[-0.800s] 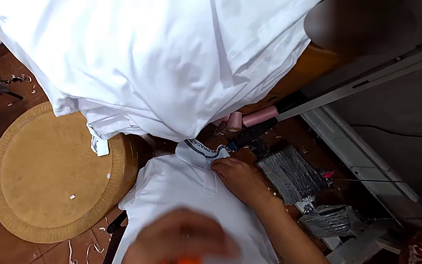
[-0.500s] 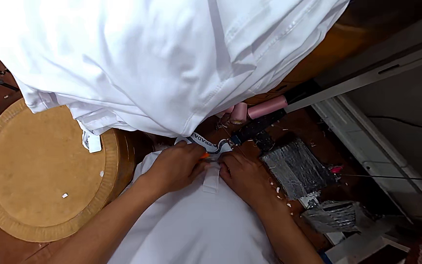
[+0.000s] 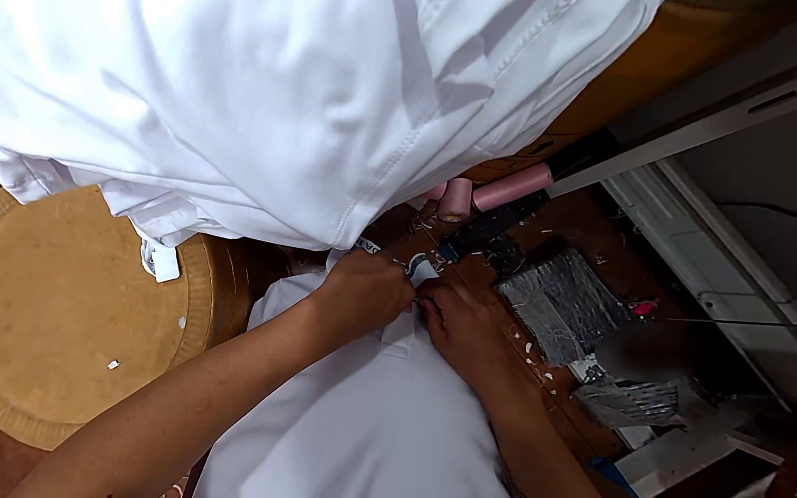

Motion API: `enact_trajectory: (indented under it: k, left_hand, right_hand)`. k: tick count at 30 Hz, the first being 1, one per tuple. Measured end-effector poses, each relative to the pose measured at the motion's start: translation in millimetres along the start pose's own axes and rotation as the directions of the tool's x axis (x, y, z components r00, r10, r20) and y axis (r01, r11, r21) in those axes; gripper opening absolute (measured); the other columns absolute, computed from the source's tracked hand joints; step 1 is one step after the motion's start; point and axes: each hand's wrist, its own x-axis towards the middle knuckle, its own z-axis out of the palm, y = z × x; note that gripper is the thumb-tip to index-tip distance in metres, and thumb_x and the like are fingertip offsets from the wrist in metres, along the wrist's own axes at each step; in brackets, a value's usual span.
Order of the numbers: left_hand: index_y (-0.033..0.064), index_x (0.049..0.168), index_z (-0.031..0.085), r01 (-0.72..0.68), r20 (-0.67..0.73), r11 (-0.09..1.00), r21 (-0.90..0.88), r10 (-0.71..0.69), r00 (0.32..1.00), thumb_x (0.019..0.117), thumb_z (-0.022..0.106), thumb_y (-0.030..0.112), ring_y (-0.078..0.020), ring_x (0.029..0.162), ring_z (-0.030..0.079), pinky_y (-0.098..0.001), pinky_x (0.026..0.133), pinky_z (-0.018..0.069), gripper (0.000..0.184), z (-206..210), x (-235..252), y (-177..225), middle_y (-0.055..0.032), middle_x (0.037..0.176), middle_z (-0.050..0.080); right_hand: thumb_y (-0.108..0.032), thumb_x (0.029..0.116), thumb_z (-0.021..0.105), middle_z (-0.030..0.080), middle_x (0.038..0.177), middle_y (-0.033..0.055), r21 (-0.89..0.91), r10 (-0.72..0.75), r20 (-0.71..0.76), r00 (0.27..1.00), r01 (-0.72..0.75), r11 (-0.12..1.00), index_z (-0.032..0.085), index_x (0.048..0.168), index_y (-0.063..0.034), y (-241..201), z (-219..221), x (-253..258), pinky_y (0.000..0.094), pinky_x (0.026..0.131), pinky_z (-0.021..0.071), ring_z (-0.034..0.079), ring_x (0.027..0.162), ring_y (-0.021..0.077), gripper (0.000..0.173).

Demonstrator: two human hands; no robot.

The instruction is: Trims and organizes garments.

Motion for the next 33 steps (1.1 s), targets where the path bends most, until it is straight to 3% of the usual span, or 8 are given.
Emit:
enact_trajectory:
  k: [12, 15, 18, 22, 27, 29, 31, 33]
  left_hand:
    - [0.0016, 0.107, 0.072, 0.137, -0.111, 0.981, -0.137, -0.153, 0.982, 0.1047, 0.057, 0.027, -0.0371, 0.1, 0.071, -0.0537, 0.075, 0.0577, 0.031, 17.6, -7.8, -13.5, -0.0175, 0.1, 0.072]
    - [0.0, 0.111, 0.071, 0.255, -0.232, 0.876, -0.409, -0.37, 0.9, 0.105, 0.056, 0.029, -0.0363, 0.089, 0.073, -0.0576, 0.077, 0.0575, 0.033, 22.1, -16.0, -21.7, -0.0186, 0.094, 0.073]
    - [-0.001, 0.123, 0.064, 0.297, -0.056, 0.672, -0.679, -0.45, 0.891, 0.0996, 0.065, 0.033, -0.032, 0.087, 0.069, -0.0541, 0.08, 0.0558, 0.041, 22.4, -21.2, -19.0, -0.0183, 0.094, 0.071]
    - [-0.0017, 0.101, 0.072, 0.378, 0.189, 0.551, -0.744, -0.369, 0.91, 0.0945, 0.074, 0.033, -0.0301, 0.087, 0.067, -0.0536, 0.08, 0.0529, 0.036, 31.6, -7.6, -14.1, -0.0169, 0.09, 0.07]
    - [-0.0044, 0.097, 0.071, 0.158, 0.065, 0.417, -0.895, -0.229, 0.971, 0.0943, 0.07, 0.007, -0.0151, 0.085, 0.059, -0.0321, 0.078, 0.0494, 0.012, 44.8, -2.6, -13.8, -0.0111, 0.093, 0.065]
    - [-0.0034, 0.1, 0.072, 0.088, 0.011, 0.295, -0.951, -0.254, 0.967, 0.0933, 0.069, 0.001, -0.0043, 0.079, 0.058, -0.0204, 0.072, 0.0482, 0.009, 46.4, -7.9, -12.8, -0.0057, 0.09, 0.066]
    - [-0.0034, 0.101, 0.071, 0.063, -0.005, 0.218, -0.974, -0.298, 0.955, 0.0926, 0.069, -0.001, 0.0003, 0.074, 0.057, -0.0161, 0.069, 0.0486, 0.009, 46.8, -13.1, -11.4, -0.0034, 0.087, 0.067]
    - [-0.0027, 0.101, 0.071, 0.029, -0.087, 0.302, -0.953, -0.362, 0.928, 0.0906, 0.072, 0.0, -0.0025, 0.076, 0.058, -0.0188, 0.07, 0.0491, 0.01, 46.7, -16.1, -6.8, -0.0048, 0.087, 0.067]
  right_hand:
    - [-0.001, 0.0973, 0.055, 0.07, 0.107, 0.0226, 0.045, 0.134, -0.063, 0.989, -0.132, 0.99, 0.069, 0.102, 0.0062, 0.0, 1.7, 1.4, 0.0486, 0.083, 0.0586, 0.071, 0.098, 0.0354, 0.016]
    - [-0.016, 0.0994, 0.053, 0.059, 0.142, 0.0171, 0.226, 0.189, 0.148, 0.971, -0.219, 0.949, 0.058, 0.133, 0.001, 8.0, -6.4, 2.1, 0.0578, 0.109, 0.0419, 0.053, 0.134, 0.0357, 0.038]
    - [-0.023, 0.091, 0.065, 0.054, 0.15, 0.0101, 0.216, 0.239, 0.441, 0.865, -0.361, 0.907, 0.052, 0.147, -0.0089, 9.0, -13.7, 10.6, 0.0717, 0.115, 0.0203, 0.034, 0.148, 0.0404, 0.059]
    - [-0.016, 0.0849, 0.073, 0.056, 0.143, 0.0192, 0.181, 0.284, 0.472, 0.835, -0.407, 0.895, 0.052, 0.145, -0.0047, 8.0, -11.0, 16.4, 0.0659, 0.11, 0.0374, 0.045, 0.138, 0.0438, 0.065]
    - [-0.011, 0.0854, 0.071, 0.061, 0.14, 0.0127, 0.29, 0.231, 0.356, 0.906, -0.342, 0.894, 0.055, 0.144, -0.0064, 9.3, -5.9, 6.9, 0.0677, 0.109, 0.0353, 0.046, 0.138, 0.0398, 0.061]
    - [-0.009, 0.0864, 0.073, 0.072, 0.118, 0.0097, 0.386, 0.229, 0.227, 0.947, -0.304, 0.871, 0.059, 0.137, -0.0028, 10.0, -3.3, 1.9, 0.0609, 0.105, 0.0424, 0.062, 0.12, 0.0298, 0.053]
    - [-0.01, 0.0842, 0.075, 0.074, 0.101, 0.0018, 0.469, 0.267, 0.095, 0.959, -0.279, 0.838, 0.064, 0.126, -0.0038, 4.7, -3.6, -1.2, 0.0353, 0.094, 0.0539, 0.069, 0.098, 0.0105, 0.044]
    - [-0.008, 0.0837, 0.076, 0.073, 0.098, -0.0006, 0.541, 0.298, 0.03, 0.954, -0.266, 0.798, 0.065, 0.12, -0.002, -2.7, -4.7, -3.1, 0.0192, 0.087, 0.055, 0.068, 0.092, 0.0007, 0.038]
